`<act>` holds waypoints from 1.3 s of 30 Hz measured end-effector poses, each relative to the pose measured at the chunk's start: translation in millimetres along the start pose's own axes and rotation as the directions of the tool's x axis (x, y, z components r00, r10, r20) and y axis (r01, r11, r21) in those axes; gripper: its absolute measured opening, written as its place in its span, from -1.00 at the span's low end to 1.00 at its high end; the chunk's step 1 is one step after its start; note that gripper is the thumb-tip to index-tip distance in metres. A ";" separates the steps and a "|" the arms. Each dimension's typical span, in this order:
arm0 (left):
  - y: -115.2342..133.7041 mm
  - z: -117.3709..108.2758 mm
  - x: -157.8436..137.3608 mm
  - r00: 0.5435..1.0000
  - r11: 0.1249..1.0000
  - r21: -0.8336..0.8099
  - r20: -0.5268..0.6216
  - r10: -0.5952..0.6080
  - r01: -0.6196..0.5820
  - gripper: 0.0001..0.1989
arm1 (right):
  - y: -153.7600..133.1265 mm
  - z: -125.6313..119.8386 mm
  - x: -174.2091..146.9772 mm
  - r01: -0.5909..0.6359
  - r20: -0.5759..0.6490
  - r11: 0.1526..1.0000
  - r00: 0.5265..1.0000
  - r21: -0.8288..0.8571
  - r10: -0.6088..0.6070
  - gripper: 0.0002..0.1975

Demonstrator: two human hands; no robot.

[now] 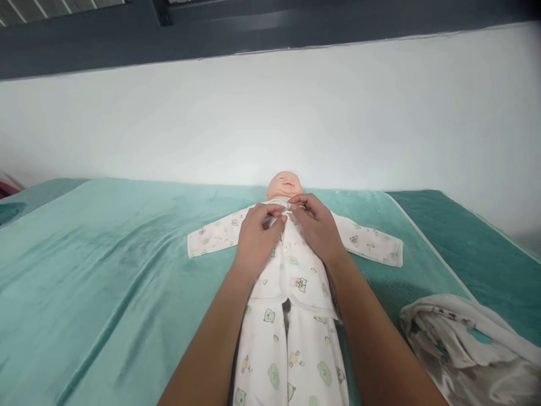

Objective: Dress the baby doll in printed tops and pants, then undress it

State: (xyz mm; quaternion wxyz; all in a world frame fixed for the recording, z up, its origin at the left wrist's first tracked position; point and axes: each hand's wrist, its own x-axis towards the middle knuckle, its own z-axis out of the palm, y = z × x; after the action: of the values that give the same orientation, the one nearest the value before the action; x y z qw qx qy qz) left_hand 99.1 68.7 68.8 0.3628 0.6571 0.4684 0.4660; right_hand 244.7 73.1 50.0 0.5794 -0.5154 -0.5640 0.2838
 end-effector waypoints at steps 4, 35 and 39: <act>-3.0 1.9 2.4 0.999 0.997 0.062 0.006 0.036 -0.036 -0.89 | -3.0 0.3 -0.9 0.013 0.020 0.998 1.000 -0.057 -0.012 -0.82; -5.8 1.3 5.1 0.996 0.997 -0.023 -0.041 0.079 -0.080 -0.94 | -10.7 0.8 -4.0 0.025 0.010 0.995 1.000 -0.101 -0.024 -0.83; -5.9 -3.5 6.0 0.999 0.993 -0.118 0.029 0.019 -0.015 -0.95 | -9.6 -0.4 -3.4 0.017 0.061 1.000 0.998 -0.012 -0.016 -0.82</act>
State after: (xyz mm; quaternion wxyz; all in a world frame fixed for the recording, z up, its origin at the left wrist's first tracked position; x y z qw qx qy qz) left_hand 95.0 76.4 66.1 0.4038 0.6455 0.4291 0.4859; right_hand 241.9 66.9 57.6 0.5612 -0.5054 -0.5872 0.2912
